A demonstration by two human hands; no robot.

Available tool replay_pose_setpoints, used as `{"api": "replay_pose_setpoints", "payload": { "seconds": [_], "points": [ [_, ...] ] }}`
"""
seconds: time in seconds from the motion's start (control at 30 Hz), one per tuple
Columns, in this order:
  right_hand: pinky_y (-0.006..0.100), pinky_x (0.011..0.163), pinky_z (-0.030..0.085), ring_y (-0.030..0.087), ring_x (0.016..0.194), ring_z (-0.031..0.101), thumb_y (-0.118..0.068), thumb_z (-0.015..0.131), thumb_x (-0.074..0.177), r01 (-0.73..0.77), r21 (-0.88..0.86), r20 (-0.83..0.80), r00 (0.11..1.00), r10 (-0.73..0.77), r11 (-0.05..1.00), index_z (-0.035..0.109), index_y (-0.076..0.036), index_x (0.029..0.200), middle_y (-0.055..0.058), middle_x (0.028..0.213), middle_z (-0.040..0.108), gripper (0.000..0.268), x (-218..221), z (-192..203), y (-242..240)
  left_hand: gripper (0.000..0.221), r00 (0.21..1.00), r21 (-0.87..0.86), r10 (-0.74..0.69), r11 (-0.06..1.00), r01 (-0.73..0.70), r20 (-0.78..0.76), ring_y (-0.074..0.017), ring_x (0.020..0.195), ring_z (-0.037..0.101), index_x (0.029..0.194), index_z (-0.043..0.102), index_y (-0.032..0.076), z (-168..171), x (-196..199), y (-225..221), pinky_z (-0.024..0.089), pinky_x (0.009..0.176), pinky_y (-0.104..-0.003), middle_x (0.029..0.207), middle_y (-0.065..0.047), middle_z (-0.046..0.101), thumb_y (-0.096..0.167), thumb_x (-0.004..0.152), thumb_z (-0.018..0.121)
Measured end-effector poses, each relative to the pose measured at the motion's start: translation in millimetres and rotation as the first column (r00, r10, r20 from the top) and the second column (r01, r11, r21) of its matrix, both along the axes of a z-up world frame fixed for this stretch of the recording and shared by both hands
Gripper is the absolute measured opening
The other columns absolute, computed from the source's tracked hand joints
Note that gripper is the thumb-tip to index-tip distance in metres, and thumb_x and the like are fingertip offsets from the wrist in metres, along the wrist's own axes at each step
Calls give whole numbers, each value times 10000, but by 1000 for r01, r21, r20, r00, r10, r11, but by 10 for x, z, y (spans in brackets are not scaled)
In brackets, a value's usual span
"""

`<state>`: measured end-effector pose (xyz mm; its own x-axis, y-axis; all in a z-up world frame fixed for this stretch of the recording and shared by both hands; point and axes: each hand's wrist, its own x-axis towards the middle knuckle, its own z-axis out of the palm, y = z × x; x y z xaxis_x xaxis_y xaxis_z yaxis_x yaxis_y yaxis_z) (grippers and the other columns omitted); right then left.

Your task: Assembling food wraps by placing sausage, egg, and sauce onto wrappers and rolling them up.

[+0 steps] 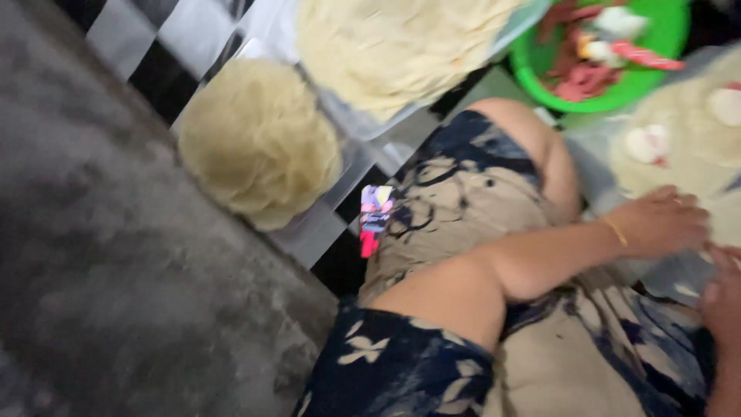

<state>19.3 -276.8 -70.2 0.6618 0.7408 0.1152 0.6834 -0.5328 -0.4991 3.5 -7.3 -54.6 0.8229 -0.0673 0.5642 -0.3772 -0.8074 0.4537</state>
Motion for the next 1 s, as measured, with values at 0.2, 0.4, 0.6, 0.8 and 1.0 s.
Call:
{"api": "replay_pose_setpoints", "payload": {
  "seconds": [0.2,0.4,0.6,0.8,1.0],
  "points": [
    [498,1185,426,415,1233,613,-33,635,844,216,21,461,865,-201,976,733,68,1345,211,1335,735,520,-206,1043,528,163,978,39,-170,984,175,-122,-226,818,696,1003,620,226,347,77,147,496,808,-425,855,-19,680,312,889,543],
    [460,1106,400,318,1227,593,-144,765,859,475,-54,314,843,-436,879,754,-96,1211,87,1239,712,356,-351,1337,130,145,947,159,-304,945,286,104,-228,998,669,1031,606,139,1051,-9,47,514,968,-365,1047,-52,637,173,891,596],
    [436,1075,442,270,1136,623,-229,780,949,544,-79,214,827,-519,835,808,-232,1049,-9,1092,716,103,-343,1221,12,36,840,286,-482,865,412,249,-285,927,681,972,625,163,756,98,-197,524,874,-381,943,-63,591,170,979,591],
    [372,882,492,250,881,682,-247,728,997,531,-26,306,811,-499,847,720,-221,933,-4,802,669,69,-309,1079,-16,598,866,349,-451,864,363,217,-389,1157,572,1130,683,221,381,158,-414,461,1009,-529,1206,-148,591,498,633,866],
    [375,845,534,238,929,701,-254,767,886,448,107,477,760,-441,888,711,-254,986,7,908,710,115,-162,827,90,531,929,204,-270,924,324,-253,-333,1418,422,1333,609,360,404,111,-482,308,1160,-559,1440,-40,543,658,895,566]
  ]
}}
